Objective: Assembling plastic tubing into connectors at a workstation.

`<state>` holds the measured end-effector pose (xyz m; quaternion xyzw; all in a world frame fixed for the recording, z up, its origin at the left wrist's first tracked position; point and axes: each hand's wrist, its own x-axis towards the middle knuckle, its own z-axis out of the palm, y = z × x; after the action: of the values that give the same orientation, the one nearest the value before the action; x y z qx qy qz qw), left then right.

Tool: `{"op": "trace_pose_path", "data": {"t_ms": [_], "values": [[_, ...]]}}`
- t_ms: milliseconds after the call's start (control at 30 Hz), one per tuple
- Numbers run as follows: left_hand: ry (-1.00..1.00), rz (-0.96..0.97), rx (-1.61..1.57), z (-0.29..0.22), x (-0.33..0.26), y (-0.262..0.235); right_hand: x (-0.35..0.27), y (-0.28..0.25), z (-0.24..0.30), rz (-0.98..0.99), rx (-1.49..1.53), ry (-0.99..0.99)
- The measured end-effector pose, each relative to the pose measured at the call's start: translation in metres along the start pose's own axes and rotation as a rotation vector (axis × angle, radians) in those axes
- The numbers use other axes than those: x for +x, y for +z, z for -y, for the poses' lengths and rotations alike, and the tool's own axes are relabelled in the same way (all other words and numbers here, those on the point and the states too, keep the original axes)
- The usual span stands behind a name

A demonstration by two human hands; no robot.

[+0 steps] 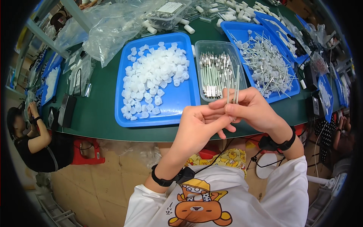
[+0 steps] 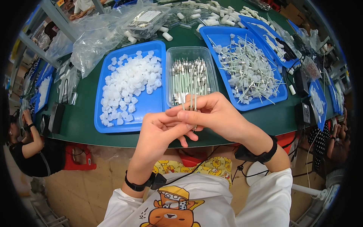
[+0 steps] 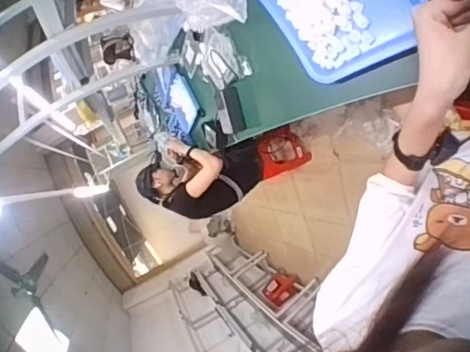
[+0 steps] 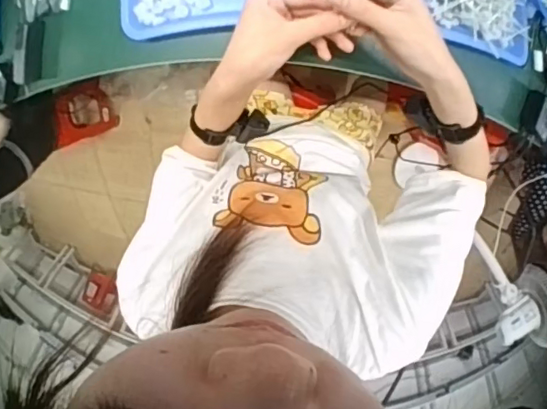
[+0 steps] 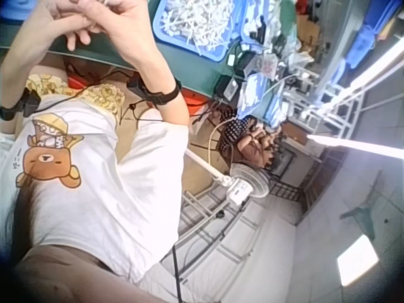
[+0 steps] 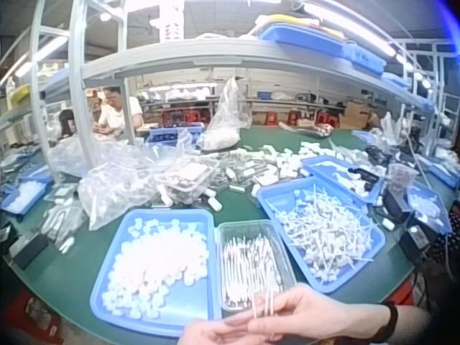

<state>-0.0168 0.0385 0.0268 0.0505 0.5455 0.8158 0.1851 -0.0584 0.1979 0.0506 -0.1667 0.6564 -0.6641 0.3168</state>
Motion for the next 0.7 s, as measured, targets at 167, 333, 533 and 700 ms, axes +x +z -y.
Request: {"op": "trace_pose_path", "data": {"t_ms": [167,333,533,700], "values": [[0.039,-0.016,-0.029,0.004,-0.003,-0.001,-0.001,0.005,0.001,0.024,0.045,0.004],[0.085,-0.087,-0.001,0.001,-0.007,0.006,-0.006,0.006,-0.001,0.017,-0.101,-0.117],[0.032,-0.007,-0.008,-0.002,-0.01,0.005,-0.006,-0.003,0.005,0.081,-0.339,-0.232],[-0.003,0.01,0.028,-0.007,-0.014,0.005,-0.006,-0.003,0.002,0.062,-0.308,-0.239]]}}
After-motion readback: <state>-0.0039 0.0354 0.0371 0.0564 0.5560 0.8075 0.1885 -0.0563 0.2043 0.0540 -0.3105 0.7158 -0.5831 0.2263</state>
